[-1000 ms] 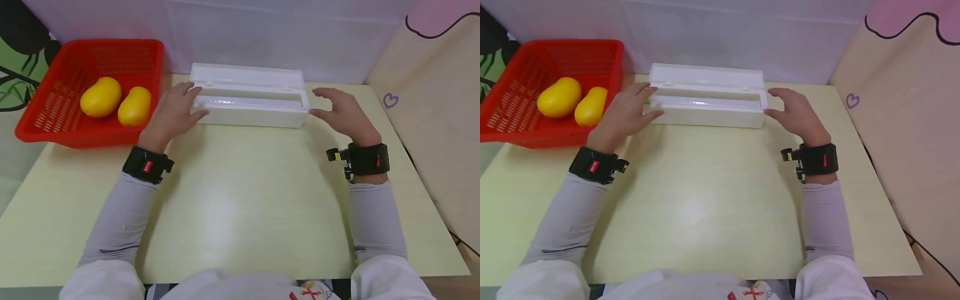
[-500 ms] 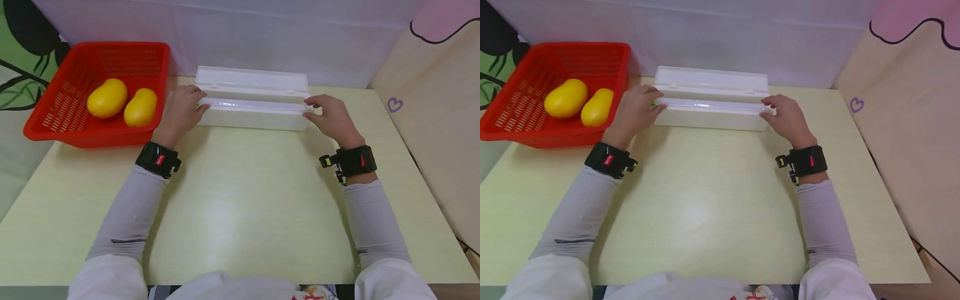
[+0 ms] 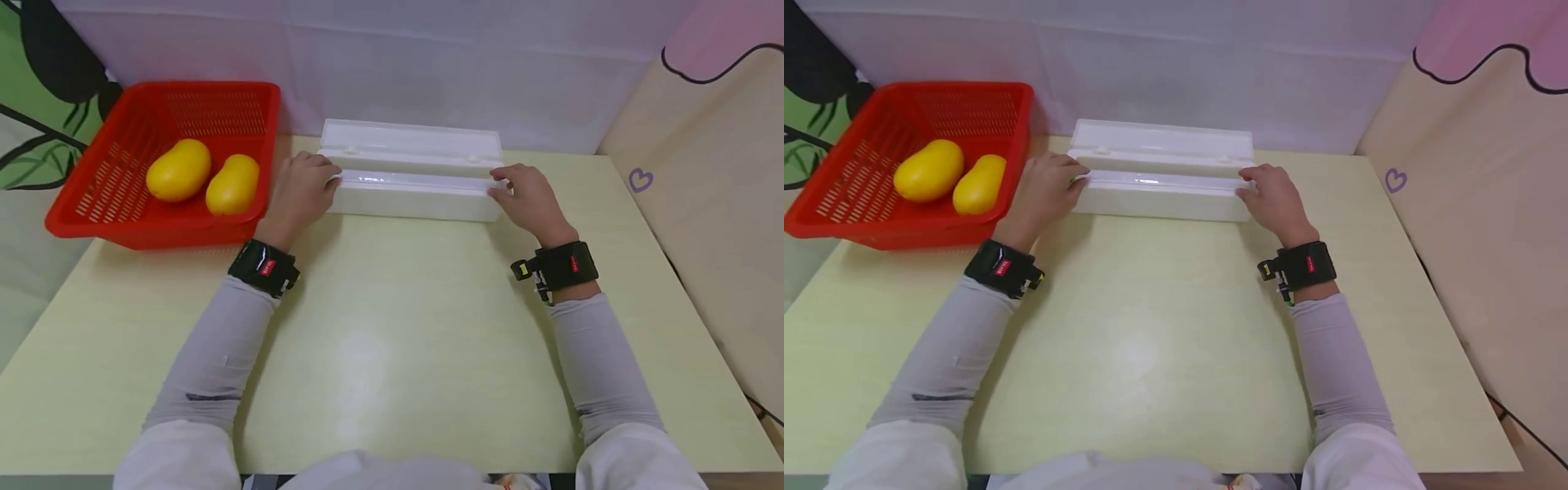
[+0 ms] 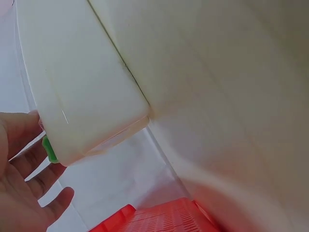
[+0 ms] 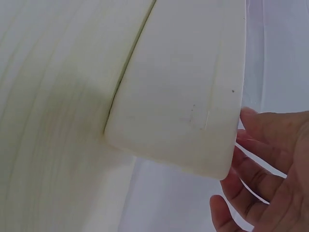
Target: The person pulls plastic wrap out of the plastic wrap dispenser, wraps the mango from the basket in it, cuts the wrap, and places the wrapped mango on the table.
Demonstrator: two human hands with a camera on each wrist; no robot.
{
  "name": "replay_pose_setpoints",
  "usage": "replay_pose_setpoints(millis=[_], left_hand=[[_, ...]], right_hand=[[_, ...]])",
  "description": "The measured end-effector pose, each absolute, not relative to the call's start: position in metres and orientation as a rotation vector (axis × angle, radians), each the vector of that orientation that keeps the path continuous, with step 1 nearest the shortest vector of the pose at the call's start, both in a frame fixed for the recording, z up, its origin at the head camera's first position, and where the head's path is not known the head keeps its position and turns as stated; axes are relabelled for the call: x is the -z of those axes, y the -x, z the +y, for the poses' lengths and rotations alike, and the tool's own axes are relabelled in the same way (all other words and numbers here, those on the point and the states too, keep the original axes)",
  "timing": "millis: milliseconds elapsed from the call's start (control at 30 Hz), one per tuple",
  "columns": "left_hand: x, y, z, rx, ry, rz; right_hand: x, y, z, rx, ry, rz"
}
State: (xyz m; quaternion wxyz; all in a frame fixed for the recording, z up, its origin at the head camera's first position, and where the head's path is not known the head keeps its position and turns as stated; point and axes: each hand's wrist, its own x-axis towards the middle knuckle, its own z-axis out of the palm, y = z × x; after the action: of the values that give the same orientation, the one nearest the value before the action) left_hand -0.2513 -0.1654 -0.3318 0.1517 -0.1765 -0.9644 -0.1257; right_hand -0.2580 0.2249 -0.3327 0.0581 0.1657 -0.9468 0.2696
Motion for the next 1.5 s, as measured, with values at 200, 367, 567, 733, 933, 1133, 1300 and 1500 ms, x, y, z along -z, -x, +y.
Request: replay_pose_setpoints(millis=[200, 367, 567, 733, 933, 1133, 1300, 1500], left_hand=[[0.3342, 0.2491, -0.1654, 0.351, 0.468, -2.794], [0.3327, 0.2491, -0.1656, 0.367, 0.461, -2.779], [0.3321, 0.2482, -0.1654, 0.372, 0.460, -2.772], [0.3328, 0.2474, -0.1648, 0.372, 0.466, -2.753], [0.3323, 0.2485, -0.1632, 0.371, 0.487, -2.718], [0.3306, 0.2489, -0.1635, 0.396, 0.476, -2.711], [0.3298, 0.2485, -0.1648, 0.417, 0.449, -2.713], [0.3280, 0.2477, -0.1653, 0.443, 0.407, -2.704]], right_hand=[[0.3371, 0.2572, 0.2204, -0.822, -0.484, -2.836], [0.3370, 0.2560, 0.2205, -0.816, -0.468, -2.795], [0.3372, 0.2549, 0.2202, -0.811, -0.454, -2.801], [0.3395, 0.2540, 0.2207, -0.831, -0.423, -2.781], [0.3429, 0.2532, 0.2210, -0.867, -0.358, -2.711], [0.3419, 0.2534, 0.2202, -0.876, -0.341, -2.678], [0.3410, 0.2552, 0.2192, -0.913, -0.317, -2.670], [0.3385, 0.2562, 0.2175, -0.963, -0.287, -2.662]])
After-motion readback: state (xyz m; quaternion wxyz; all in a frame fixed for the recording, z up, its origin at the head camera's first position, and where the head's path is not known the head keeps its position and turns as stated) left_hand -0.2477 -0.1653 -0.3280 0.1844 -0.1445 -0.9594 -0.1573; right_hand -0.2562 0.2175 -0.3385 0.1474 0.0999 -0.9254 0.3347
